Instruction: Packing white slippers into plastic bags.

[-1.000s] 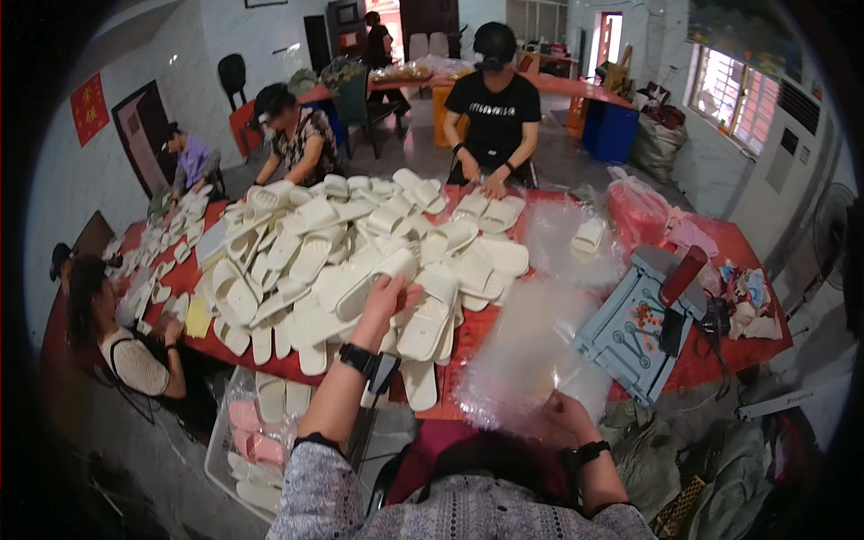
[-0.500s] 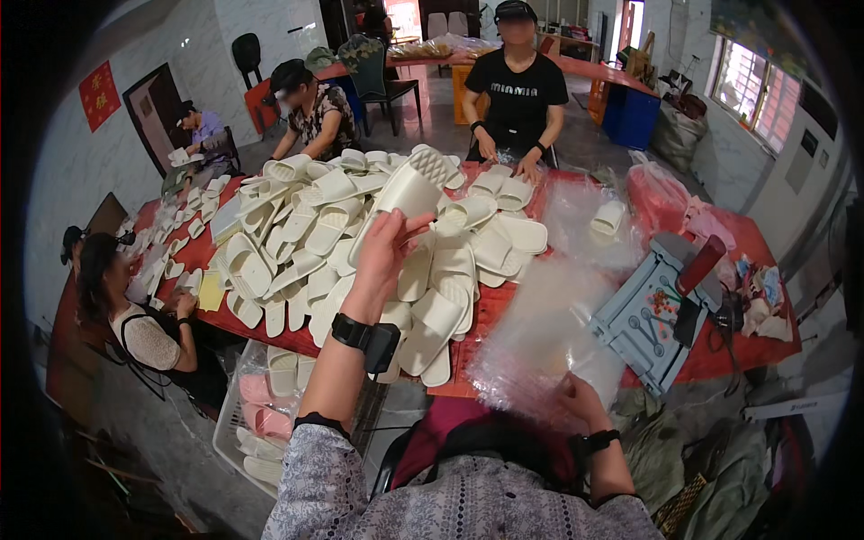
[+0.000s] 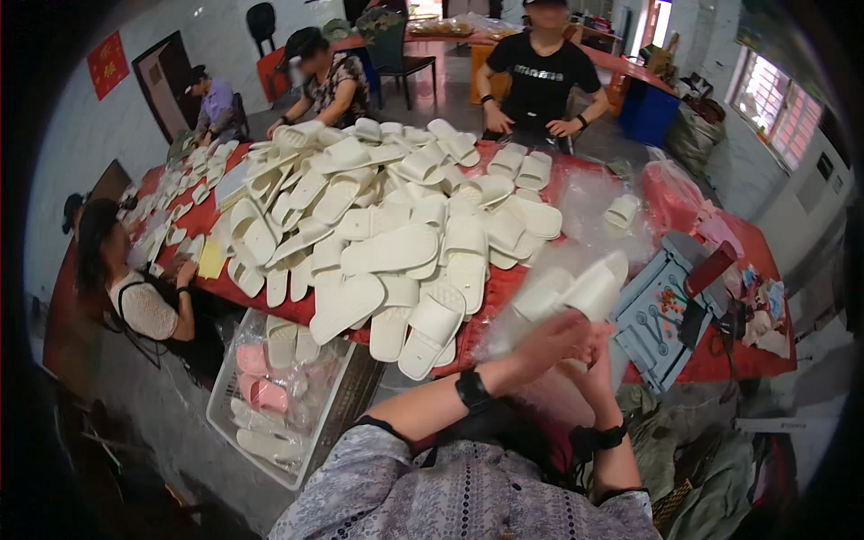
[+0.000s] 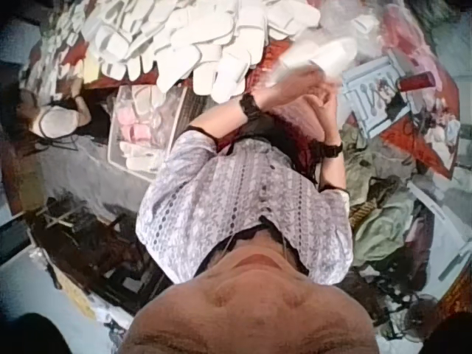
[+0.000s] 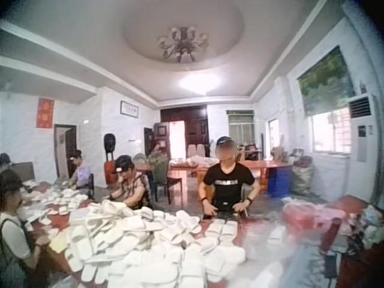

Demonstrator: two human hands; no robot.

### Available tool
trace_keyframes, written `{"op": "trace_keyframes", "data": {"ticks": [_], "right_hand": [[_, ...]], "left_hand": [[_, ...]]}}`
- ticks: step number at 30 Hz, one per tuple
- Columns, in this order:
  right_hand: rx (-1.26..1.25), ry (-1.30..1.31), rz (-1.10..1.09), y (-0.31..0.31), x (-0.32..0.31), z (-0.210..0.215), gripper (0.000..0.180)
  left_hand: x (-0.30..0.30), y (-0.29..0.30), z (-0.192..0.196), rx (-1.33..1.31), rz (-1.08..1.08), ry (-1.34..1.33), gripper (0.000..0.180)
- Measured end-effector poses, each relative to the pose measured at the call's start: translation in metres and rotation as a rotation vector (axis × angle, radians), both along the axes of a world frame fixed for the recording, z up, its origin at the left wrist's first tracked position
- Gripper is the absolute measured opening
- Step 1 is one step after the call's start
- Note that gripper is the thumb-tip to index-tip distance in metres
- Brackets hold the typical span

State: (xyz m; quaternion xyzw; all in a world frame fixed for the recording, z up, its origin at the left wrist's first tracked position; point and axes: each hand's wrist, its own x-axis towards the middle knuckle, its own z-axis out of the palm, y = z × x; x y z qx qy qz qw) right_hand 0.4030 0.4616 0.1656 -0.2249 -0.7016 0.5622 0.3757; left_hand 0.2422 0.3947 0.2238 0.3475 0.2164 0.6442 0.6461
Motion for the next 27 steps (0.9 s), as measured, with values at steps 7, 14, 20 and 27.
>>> {"op": "trace_keyframes", "data": {"ticks": [7, 14, 20, 27], "right_hand": [[-0.562, -0.127, -0.337, 0.055, 0.03, -0.104, 0.045], [-0.377, -0.165, -0.301, 0.05, 0.005, -0.11, 0.051], [-0.171, -0.253, -0.277, 0.047, 0.013, -0.127, 0.052], [-0.172, -0.242, -0.251, 0.046, 0.018, -0.135, 0.054]], "left_hand": [[-0.092, -0.066, -0.064, 0.084, 1.112, 1.591, 0.056], [-0.167, -0.124, -0.122, -0.603, 0.788, 1.994, 0.109], [-0.186, -0.127, -0.113, -0.648, 0.643, 2.089, 0.107], [-0.223, -0.152, -0.113, -0.602, 0.615, 2.273, 0.117]]}}
